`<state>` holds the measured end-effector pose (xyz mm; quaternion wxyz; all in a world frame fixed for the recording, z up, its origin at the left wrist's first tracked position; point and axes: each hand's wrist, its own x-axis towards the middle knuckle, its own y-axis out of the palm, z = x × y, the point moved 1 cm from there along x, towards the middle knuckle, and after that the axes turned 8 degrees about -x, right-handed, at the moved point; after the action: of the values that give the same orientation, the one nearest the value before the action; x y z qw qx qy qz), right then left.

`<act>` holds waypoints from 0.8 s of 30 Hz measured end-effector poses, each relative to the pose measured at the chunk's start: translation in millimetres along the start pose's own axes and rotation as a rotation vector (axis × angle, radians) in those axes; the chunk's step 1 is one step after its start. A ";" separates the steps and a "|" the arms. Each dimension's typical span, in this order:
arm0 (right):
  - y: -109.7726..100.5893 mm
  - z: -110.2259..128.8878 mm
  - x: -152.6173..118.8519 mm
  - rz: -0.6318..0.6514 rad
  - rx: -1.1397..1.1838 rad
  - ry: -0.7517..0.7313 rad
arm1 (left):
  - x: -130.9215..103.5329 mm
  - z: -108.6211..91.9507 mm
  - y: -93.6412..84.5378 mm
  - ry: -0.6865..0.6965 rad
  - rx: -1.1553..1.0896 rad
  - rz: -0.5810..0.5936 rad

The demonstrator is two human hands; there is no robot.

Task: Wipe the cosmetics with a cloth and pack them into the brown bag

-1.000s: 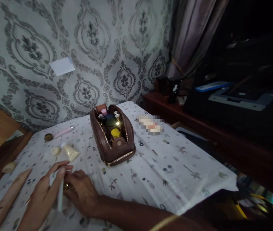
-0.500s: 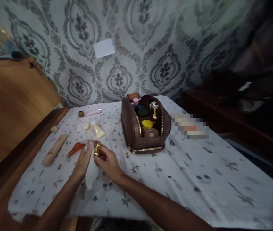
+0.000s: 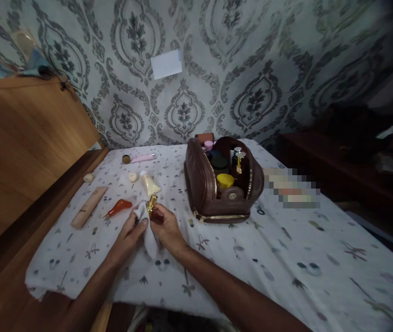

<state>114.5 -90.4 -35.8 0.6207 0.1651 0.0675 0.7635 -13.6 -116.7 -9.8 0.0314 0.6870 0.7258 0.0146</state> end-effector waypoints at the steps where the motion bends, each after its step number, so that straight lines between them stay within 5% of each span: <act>1: -0.4 1.3 -1.1 -0.018 -0.025 0.004 | -1.3 -2.1 -2.0 0.006 0.054 -0.035; 6: -1.2 7.5 -7.3 -0.133 -0.261 -0.024 | -2.4 -19.7 0.6 0.099 0.180 -0.139; 12: 1.3 8.9 -13.8 -0.128 -0.648 -0.246 | -2.8 -14.7 22.5 0.181 0.177 -0.035; 16: 2.5 12.3 -14.2 -0.067 -0.545 -0.241 | 0.1 -6.9 17.7 0.088 0.062 -0.131; 21: 3.9 9.7 -12.1 0.120 -0.179 -0.048 | 4.2 -7.6 8.7 -0.025 -0.222 -0.089; 24: 2.9 7.4 -11.6 0.003 -0.235 -0.025 | 4.3 -4.1 7.5 0.020 -0.235 -0.200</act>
<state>116.3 -103.0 -30.0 0.6354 0.1011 -0.0305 0.7649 -6.6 -111.9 -5.4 0.1058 0.6029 0.7841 0.1029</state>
